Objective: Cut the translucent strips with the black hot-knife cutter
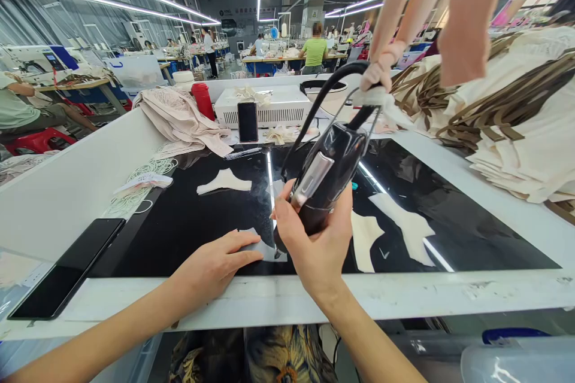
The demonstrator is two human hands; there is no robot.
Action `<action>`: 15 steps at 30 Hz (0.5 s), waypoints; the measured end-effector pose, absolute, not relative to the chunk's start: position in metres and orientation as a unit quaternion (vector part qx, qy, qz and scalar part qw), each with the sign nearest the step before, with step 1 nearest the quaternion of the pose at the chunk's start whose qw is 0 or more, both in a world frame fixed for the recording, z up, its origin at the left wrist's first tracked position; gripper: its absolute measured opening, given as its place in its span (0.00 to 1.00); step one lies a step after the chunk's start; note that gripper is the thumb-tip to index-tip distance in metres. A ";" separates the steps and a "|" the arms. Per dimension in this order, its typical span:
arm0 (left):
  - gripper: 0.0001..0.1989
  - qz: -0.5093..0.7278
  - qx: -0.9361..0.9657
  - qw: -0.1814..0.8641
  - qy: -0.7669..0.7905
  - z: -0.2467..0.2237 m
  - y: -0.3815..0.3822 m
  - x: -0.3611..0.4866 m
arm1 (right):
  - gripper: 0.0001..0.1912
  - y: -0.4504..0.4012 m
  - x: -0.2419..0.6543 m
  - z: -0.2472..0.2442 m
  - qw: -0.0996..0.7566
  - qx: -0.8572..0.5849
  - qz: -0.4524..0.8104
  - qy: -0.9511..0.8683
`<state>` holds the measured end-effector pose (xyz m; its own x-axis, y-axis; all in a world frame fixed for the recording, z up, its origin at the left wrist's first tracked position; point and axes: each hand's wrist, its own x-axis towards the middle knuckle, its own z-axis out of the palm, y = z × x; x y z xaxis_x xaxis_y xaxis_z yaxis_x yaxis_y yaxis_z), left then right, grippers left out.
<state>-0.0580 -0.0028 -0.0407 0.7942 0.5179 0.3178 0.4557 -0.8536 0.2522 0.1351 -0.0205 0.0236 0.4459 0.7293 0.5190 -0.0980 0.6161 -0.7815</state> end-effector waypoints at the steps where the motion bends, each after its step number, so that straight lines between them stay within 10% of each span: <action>1: 0.18 0.192 0.943 0.080 0.259 -0.041 -0.003 -0.059 | 0.15 -0.021 0.137 0.023 0.775 -0.350 0.268 -0.453; 15: 0.18 0.177 0.944 0.109 0.256 -0.040 -0.001 -0.061 | 0.14 -0.023 0.139 0.022 0.759 -0.350 0.267 -0.479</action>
